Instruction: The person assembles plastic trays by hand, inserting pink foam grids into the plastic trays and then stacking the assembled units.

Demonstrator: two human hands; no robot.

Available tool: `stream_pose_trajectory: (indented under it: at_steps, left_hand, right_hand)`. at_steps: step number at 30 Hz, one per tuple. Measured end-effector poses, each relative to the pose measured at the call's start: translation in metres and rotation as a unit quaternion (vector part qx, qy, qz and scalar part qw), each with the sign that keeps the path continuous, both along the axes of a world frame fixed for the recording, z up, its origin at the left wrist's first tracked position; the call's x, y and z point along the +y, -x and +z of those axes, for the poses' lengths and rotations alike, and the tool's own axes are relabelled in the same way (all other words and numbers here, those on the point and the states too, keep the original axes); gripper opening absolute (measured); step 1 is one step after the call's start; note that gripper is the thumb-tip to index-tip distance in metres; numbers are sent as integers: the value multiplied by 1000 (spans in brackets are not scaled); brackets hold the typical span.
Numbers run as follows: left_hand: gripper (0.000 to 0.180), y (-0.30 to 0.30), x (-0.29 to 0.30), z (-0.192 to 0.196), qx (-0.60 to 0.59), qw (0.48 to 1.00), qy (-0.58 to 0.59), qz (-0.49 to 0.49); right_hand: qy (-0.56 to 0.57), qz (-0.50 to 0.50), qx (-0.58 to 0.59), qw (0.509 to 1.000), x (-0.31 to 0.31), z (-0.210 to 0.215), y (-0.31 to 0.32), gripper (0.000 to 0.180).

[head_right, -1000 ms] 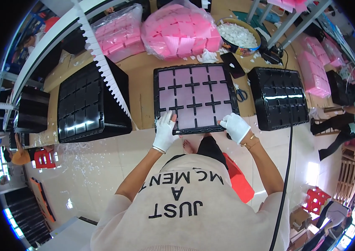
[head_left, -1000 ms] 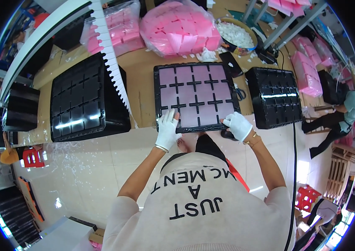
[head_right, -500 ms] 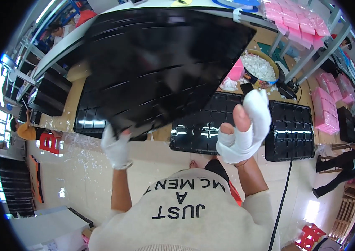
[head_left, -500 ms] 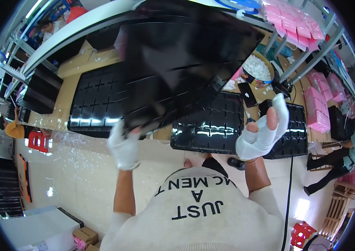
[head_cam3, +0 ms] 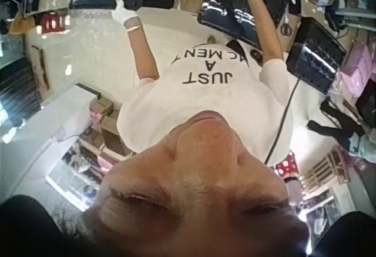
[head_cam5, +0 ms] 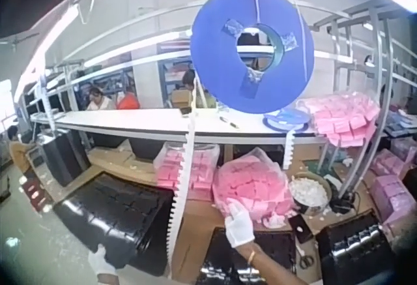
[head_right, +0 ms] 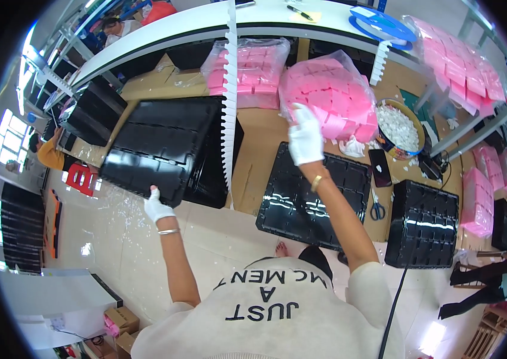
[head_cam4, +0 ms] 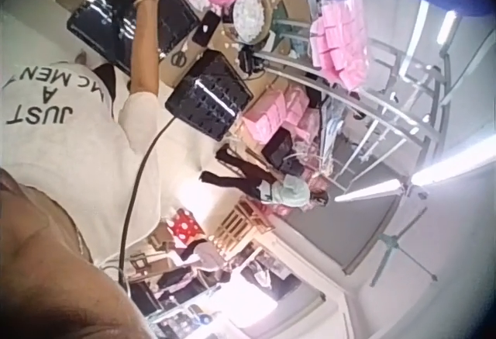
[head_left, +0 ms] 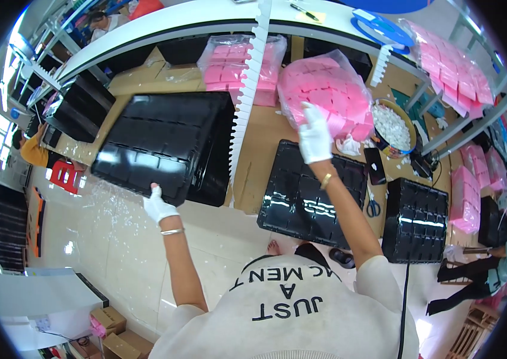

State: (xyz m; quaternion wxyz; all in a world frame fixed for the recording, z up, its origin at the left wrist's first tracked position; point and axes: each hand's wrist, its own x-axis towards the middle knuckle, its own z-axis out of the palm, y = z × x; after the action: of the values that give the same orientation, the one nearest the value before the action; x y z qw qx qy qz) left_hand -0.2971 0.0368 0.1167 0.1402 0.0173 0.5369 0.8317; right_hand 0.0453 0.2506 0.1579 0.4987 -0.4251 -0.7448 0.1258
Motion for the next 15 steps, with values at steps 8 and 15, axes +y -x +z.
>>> stream_pose_trajectory:
  at_steps: [8, 15]
  left_hand:
    - [59, -66, 15, 13, 183, 915, 359, 35]
    - [67, -54, 8, -11, 265, 849, 456, 13]
  right_hand:
    - [68, 382, 136, 912, 31, -65, 173, 38]
    - [-108, 282, -23, 953, 45, -72, 192, 27]
